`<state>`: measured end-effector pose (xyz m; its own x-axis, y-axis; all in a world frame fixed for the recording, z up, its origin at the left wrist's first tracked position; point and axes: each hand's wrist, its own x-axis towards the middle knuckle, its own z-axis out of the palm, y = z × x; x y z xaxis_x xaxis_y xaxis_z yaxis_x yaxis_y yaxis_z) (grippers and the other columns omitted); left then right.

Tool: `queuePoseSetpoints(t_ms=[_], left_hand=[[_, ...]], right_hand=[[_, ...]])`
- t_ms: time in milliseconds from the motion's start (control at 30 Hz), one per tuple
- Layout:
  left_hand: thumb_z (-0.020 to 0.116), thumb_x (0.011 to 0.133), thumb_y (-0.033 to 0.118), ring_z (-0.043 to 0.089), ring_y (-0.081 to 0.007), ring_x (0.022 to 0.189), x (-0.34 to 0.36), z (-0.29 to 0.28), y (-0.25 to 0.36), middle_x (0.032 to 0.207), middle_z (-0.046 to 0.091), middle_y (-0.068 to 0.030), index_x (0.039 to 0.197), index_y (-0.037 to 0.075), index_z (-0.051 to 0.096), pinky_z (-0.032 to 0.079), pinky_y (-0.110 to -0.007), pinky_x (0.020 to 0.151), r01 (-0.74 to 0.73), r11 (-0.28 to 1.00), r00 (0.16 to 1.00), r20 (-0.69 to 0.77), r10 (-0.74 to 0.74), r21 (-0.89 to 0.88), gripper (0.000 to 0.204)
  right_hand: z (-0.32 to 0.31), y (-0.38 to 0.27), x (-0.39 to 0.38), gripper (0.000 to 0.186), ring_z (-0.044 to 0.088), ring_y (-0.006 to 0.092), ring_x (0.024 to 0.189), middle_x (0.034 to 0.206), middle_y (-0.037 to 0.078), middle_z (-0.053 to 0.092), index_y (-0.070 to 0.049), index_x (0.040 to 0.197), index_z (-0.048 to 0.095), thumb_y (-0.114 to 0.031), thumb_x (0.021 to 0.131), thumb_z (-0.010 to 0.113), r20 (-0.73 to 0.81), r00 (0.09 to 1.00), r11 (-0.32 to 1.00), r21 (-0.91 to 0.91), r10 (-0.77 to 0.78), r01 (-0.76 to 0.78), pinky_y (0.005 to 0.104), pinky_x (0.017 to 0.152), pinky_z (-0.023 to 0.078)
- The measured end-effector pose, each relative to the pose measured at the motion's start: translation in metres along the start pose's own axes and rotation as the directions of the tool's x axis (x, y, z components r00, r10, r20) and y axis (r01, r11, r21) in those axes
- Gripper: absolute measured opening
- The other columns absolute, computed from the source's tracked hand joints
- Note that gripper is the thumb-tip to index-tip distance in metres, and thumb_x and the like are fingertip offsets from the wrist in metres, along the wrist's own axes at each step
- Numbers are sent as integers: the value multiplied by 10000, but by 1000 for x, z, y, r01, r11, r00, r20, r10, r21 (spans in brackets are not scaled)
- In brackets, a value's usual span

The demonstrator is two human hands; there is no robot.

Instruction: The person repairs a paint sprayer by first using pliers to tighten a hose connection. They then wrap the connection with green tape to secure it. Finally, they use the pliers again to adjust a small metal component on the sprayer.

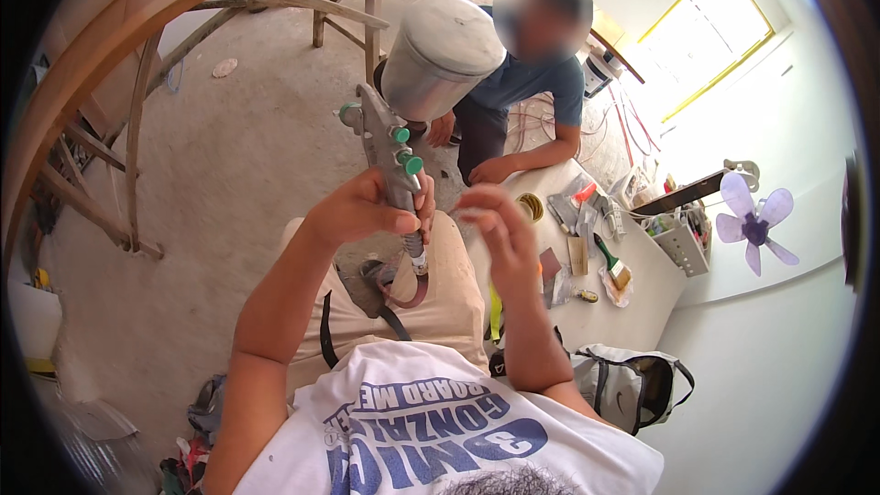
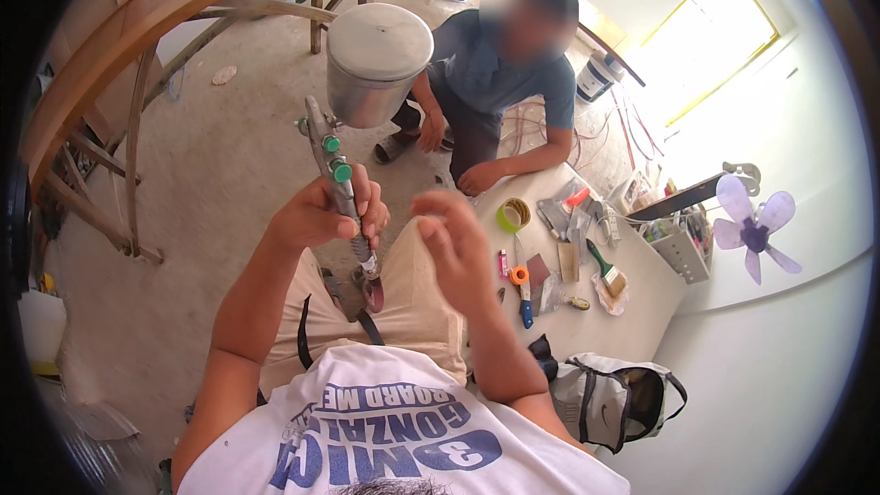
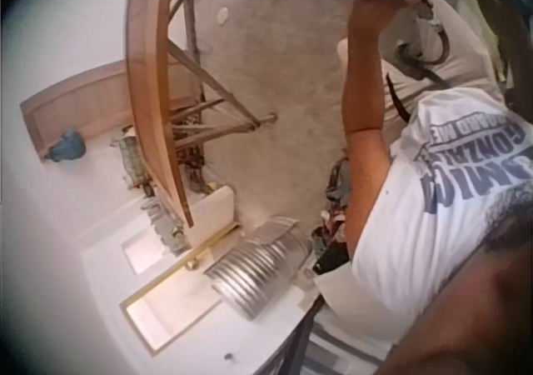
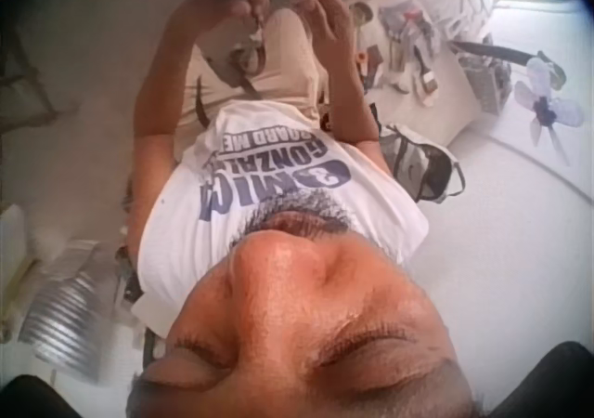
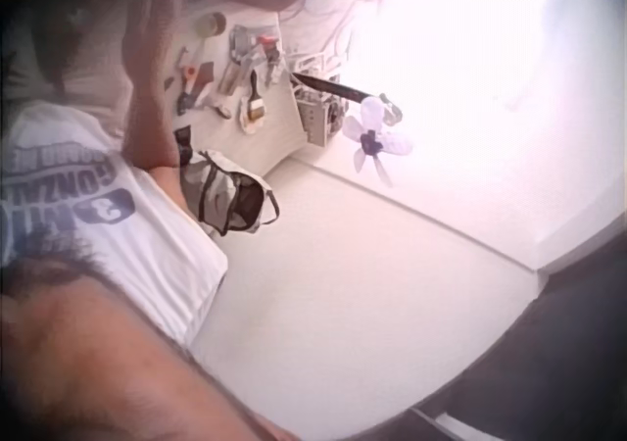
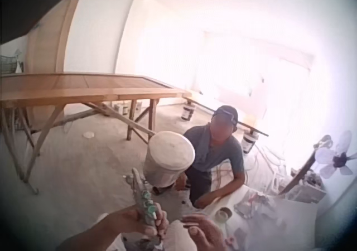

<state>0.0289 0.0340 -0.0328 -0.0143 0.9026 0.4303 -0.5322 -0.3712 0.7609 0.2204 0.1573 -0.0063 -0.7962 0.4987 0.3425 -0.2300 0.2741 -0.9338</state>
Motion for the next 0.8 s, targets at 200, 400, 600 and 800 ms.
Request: queuePoseSetpoints(t_ms=[200,400,600,800], left_hand=[[756,841,84,692,-315,864,-11,19,1,878,613,-94,983,36,543,554,-445,758,133,977,990,75,-121,-168,260],[735,843,31,703,-391,875,-28,18,-8,916,614,-130,982,20,516,579,-523,755,229,971,964,151,-217,-66,259],[761,833,61,705,-372,860,-47,26,-3,957,611,-150,1024,0,513,586,-553,797,165,930,966,245,-85,-330,319],[800,835,215,712,-378,921,-72,30,-2,999,628,-170,1151,-3,503,595,-547,797,89,922,992,-51,-117,-376,485]], right_hand=[[-3,0,71,696,576,260,1201,1212,176,621,60,1397,452,-408,929,667,619,779,983,61,98,-172,375,1024,435],[51,42,79,1147,470,345,1335,1440,256,445,64,1481,292,-575,693,827,733,680,674,507,-9,-537,478,1109,385],[95,51,63,932,517,416,1279,1277,304,566,100,1351,460,-559,769,768,795,584,476,582,-164,-659,510,1105,389],[112,49,67,651,560,397,1222,1106,200,647,9,1183,547,-489,822,760,623,701,370,777,-347,-509,586,1129,331]])
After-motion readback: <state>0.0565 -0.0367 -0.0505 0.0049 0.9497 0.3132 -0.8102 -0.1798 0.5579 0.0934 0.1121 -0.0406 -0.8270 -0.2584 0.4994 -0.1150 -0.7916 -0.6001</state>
